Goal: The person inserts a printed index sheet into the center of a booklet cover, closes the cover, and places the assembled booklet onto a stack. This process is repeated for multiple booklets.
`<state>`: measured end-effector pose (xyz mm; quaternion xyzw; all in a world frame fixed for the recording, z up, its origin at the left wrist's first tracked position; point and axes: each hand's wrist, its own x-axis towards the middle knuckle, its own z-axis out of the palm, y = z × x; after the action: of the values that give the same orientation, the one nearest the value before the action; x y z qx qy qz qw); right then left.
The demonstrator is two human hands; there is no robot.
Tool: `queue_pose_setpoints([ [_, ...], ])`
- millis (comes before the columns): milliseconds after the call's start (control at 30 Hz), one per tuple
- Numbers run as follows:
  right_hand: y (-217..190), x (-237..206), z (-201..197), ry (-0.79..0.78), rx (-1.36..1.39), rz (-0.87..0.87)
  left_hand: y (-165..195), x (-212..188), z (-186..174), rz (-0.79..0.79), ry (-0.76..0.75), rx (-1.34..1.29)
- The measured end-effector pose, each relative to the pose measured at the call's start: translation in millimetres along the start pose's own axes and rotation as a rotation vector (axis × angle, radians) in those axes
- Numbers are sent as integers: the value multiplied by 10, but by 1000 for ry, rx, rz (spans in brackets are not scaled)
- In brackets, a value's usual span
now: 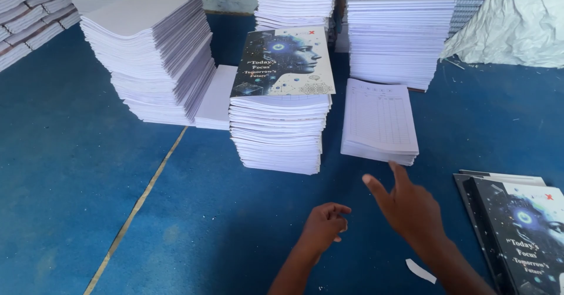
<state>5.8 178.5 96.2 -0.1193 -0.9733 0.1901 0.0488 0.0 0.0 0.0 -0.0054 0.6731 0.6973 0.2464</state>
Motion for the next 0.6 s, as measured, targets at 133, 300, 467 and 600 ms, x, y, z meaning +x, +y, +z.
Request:
queue_pose_setpoints([
  [133, 136, -1678, -1437, -55, -41, 80, 794, -1936, 845, -35, 4, 41],
  [300, 216, -3605, -3155, -125, -118, 134, 1669, -4207, 1774, -44, -14, 55],
  [467, 476, -4917, -4703, -180, -147, 141, 2443, -5806, 2753, -56, -5, 77],
  [600, 893, -5544, -5563, -265, -163, 188, 2815, -6514, 3507, -55, -25, 61],
])
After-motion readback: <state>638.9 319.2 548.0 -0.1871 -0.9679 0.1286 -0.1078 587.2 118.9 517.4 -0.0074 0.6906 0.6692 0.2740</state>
